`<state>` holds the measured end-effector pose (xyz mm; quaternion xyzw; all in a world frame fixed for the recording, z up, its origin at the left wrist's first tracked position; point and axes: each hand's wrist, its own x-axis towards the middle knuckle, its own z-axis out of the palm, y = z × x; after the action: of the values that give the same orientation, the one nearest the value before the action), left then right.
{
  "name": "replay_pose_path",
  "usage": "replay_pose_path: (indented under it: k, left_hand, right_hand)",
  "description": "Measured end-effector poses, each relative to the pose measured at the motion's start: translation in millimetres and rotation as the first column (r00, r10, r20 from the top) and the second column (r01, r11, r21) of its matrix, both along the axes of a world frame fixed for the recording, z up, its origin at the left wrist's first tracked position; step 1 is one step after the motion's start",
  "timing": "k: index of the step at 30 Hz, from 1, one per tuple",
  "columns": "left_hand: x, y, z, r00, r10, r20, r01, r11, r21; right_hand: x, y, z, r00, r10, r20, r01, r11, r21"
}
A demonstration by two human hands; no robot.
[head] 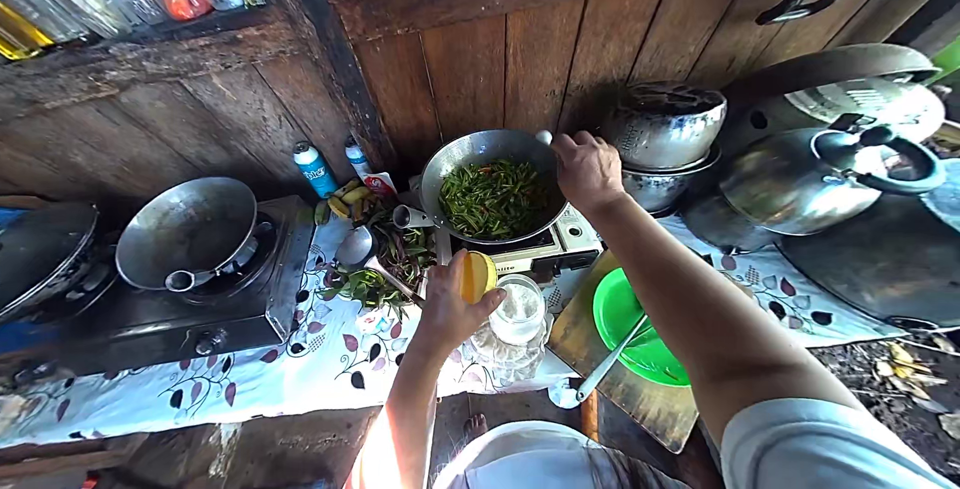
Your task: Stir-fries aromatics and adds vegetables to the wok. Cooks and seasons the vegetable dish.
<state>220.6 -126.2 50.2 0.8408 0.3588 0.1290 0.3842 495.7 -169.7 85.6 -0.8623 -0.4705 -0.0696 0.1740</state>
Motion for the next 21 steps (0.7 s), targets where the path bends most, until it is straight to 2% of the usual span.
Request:
replay_pose_path:
  k: [4, 6, 8, 11, 13, 14, 16, 18, 19, 21]
  left_hand:
    - [6.6, -4.4, -9.6, 0.995, -0.054, -0.086, 0.05, 0.998, -0.048]
    - [6.6, -4.7, -14.8, 0.994, -0.057, -0.098, 0.049, 0.995, -0.082]
    - [5.1, -1.4, -21.8, 0.998, -0.028, -0.064, 0.018, 0.99, -0.14]
    - [4.7, 4.6, -30.2, 0.999, 0.037, -0.04, -0.043, 0.984, -0.17]
    - [8.4, 3.1, -28.6, 0.998, 0.053, -0.04, -0.059, 0.985, -0.164]
    - [11.4, 0.6, -27.6, 0.998, 0.046, -0.038, -0.052, 0.985, -0.166]
    - [18.7, -4.7, -28.9, 0.999, 0.016, -0.028, -0.02, 0.986, -0.165]
    - [27.5, -8.9, -36.2, 0.999, -0.03, -0.026, 0.027, 0.991, -0.131]
    - [32.5, -12.8, -39.5, 0.997, -0.056, -0.049, 0.05, 0.992, -0.116]
    - [43.9, -23.2, -44.7, 0.985, -0.095, -0.14, 0.086, 0.994, -0.071]
  right_hand:
    - [-6.7, -12.1, -13.1, 1.0, 0.021, -0.002, -0.021, 0.998, -0.056]
    - [-29.4, -41.7, -4.4, 0.992, 0.081, -0.098, -0.081, 0.997, 0.008]
    - [-62.4, -82.0, 2.2, 0.946, 0.201, -0.253, -0.212, 0.977, -0.018]
    - [-101.9, -97.3, -15.7, 0.829, 0.258, -0.496, -0.419, 0.874, -0.246]
    - [-115.4, -79.2, -41.0, 0.826, 0.222, -0.518, -0.454, 0.806, -0.378]
    - [-118.1, -71.4, -53.6, 0.824, 0.228, -0.518, -0.468, 0.79, -0.396]
    - [-118.2, -68.9, -70.6, 0.828, 0.263, -0.496, -0.466, 0.814, -0.347]
    - [-113.8, -83.7, -82.3, 0.813, 0.262, -0.52, -0.366, 0.924, -0.107]
    - [-109.2, -93.0, -89.1, 0.78, 0.235, -0.58, -0.297, 0.955, -0.011]
    - [-98.6, -108.6, -114.4, 0.667, 0.198, -0.718, -0.208, 0.975, 0.076]
